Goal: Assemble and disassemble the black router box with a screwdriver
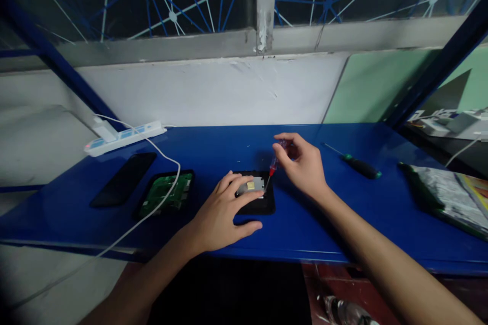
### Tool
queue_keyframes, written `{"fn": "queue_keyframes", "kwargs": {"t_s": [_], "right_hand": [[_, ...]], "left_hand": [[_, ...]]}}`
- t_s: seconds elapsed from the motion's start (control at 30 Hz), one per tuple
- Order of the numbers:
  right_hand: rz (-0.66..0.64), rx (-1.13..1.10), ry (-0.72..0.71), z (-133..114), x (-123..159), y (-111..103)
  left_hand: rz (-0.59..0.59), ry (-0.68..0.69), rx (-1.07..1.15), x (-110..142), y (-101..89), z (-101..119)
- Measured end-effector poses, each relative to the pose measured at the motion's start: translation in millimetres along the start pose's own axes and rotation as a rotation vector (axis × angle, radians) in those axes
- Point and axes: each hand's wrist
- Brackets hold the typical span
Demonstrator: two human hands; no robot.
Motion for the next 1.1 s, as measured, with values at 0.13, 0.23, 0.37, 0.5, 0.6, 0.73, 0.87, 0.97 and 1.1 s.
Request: {"fn": "queue_keyframes", "kwargs": {"t_s": [0.13, 0.23, 0.37, 0.5, 0.6, 0.73, 0.87, 0.97, 1.1], "right_hand": [[-0.004, -0.001, -0.007, -1.0, 0.0, 0.5], [0.0, -0.005, -0.015, -1.2, 0.0, 0.8], [0.039, -0.012, -0.048, -1.9, 0.5, 0.2], [0.057, -0.029, -0.08, -3.1, 1.6, -0.7], [0.038, -0.023, -0.093, -3.0, 2.7, -0.6], [0.029, -0.033, -0.09, -2.4, 3.4, 0.1], [0.047, -0.029, -0.085, -2.8, 3.0, 0.2], [0.043, -0.037, -0.086, -2.7, 2.8, -0.1], [0.044, -0.042, -0.085, -1.9, 3.0, -0.2]], "left_hand": [[0.043, 0.015, -0.034, -0.3, 1.0, 1.6], [0.067, 0.03, -0.071, 0.2, 2.3, 2.8], [0.074, 0.034, -0.11, 0.8, 2.4, 3.9], [0.075, 0.045, -0.109, 0.7, 2.0, 4.2], [0.072, 0.04, -0.109, 0.5, 2.1, 4.3], [0.062, 0.037, -0.106, 0.1, 1.8, 4.5], [0.065, 0.041, -0.106, -0.2, 1.5, 4.2], [0.08, 0.055, -0.107, -0.3, 2.4, 3.4], [0.106, 0.068, -0.114, -0.2, 3.8, 2.6]]}}
Point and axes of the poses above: each hand's wrist, its own x-axis away from the middle knuckle, its own y-axis out of the palm, z = x × y, and after that the axes turned 7 degrees about -x, right-handed
